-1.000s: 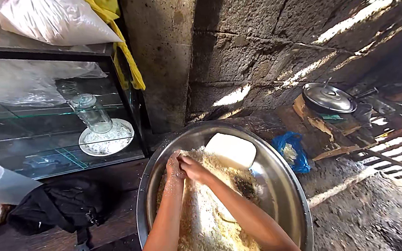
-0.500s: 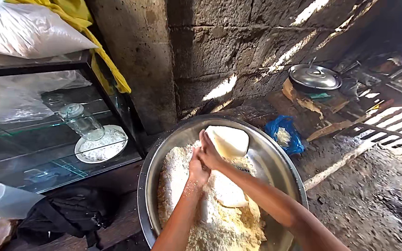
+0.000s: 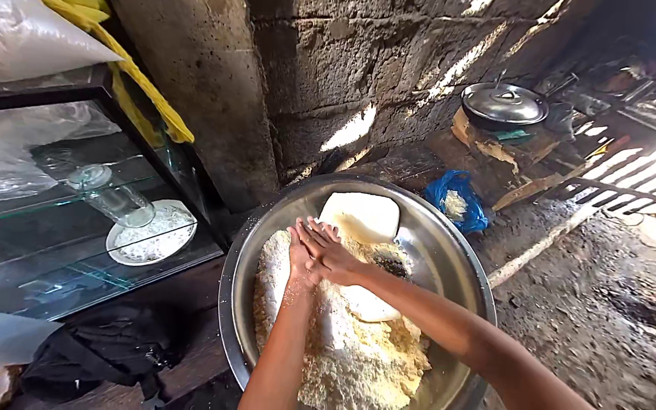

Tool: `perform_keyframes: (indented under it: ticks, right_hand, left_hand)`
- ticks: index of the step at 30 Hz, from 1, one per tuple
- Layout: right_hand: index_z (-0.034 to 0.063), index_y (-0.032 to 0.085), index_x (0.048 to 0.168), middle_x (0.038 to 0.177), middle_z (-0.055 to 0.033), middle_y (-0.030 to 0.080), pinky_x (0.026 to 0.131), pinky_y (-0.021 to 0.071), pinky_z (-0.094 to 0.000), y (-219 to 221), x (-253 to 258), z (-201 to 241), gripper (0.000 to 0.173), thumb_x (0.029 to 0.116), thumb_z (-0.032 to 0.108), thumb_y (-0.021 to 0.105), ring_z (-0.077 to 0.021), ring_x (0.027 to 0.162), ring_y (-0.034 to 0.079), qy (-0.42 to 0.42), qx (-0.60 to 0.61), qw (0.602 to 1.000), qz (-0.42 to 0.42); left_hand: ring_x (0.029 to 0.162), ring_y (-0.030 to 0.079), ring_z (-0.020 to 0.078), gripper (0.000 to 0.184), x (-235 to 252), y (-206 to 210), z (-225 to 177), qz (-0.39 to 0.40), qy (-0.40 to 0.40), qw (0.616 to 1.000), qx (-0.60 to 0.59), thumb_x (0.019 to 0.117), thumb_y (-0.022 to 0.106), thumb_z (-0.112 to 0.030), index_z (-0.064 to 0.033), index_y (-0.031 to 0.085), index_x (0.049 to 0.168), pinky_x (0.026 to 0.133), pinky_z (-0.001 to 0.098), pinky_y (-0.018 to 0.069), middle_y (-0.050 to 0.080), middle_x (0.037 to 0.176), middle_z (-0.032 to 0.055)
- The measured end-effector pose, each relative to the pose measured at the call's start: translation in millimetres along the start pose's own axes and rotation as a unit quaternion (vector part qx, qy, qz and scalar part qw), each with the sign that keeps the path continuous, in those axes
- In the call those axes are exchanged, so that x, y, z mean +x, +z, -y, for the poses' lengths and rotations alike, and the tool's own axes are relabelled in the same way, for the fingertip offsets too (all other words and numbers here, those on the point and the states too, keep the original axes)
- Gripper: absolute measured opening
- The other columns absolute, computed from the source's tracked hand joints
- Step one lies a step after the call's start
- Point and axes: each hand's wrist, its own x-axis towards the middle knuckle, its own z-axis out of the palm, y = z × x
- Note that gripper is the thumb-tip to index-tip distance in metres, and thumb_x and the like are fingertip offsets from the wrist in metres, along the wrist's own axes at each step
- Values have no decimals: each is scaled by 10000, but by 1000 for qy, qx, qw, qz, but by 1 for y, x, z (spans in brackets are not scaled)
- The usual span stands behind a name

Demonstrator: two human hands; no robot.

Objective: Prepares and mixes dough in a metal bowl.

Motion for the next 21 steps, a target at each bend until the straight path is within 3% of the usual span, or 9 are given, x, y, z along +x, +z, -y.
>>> perform_keyframes:
  ticks: [1,3,5,6,10,13,17,19,21]
  right_hand:
    - [84,178,1651,1718,-86,179,1267,3,-599,-4,-6,-17,745,1080,563,191,-263,1600,65,-1,-33,999,5]
    - [116,242,1643,1713,-38,215,1266,-35,-602,-20,-21,-48,677,1100,520,214,-227,1601,62,62,-62,996,22]
    - [40,598,1394,1431,-143,604,1199,267,-590,-32,-40,-79,606,1112,476,286,-286,1402,497,219,2,975,27]
    - [-27,642,1276,1264,-229,666,1094,398,-606,-32,-49,-99,627,1113,468,295,-359,1243,609,312,43,948,41]
    - [-4,568,1384,1341,-279,591,1008,476,-609,8,-70,-146,615,1094,494,352,-409,1221,602,537,201,818,40]
    - [41,523,1470,1478,-254,518,1133,365,-636,28,-41,-119,757,1012,641,463,-396,1393,477,506,306,806,13]
    - [98,481,1523,1551,-191,465,1170,317,-615,3,-31,-98,786,980,664,519,-347,1458,406,447,343,823,72]
    - [97,448,1535,1574,-132,449,1176,368,-494,-8,-32,-89,607,1052,456,528,-247,1445,436,383,418,821,70]
    - [36,476,1468,1443,-137,536,1058,469,-394,-9,-27,-84,491,994,99,589,-188,1266,551,310,471,825,46]
  left_hand:
    - [852,688,160,668,-1,-3,-3,-6,-16,1000,24,1073,131,-595,-113,556,1258,710,342,591,685,978,65]
    - [990,660,223,670,5,-6,-15,-26,10,994,105,1088,161,-566,-62,491,1381,829,411,563,658,1156,131]
    - [1076,658,248,545,18,-16,-34,-45,81,974,209,1123,266,-427,-18,472,1419,905,431,558,633,1264,160]
    - [1129,640,241,510,23,-23,-42,-73,110,958,253,1126,312,-382,-12,490,1428,943,416,534,615,1328,161]
    - [1238,556,269,479,27,-43,-40,-166,121,898,390,1118,401,-314,61,519,1393,1058,409,431,561,1394,219]
    - [1402,432,362,541,25,-32,-19,-110,27,861,495,1100,445,-375,40,479,1444,1141,550,352,455,1504,262]
    - [1390,450,340,566,27,-22,12,-42,-62,855,513,1061,518,-440,-42,492,1461,1111,568,383,466,1506,223]
    - [1338,508,304,566,27,-22,17,-1,-63,870,488,1045,584,-344,-50,432,1504,1081,505,443,490,1487,211]
    - [1093,626,228,520,25,-21,17,28,-48,898,436,1001,650,-144,-52,459,1475,911,386,536,594,1322,184]
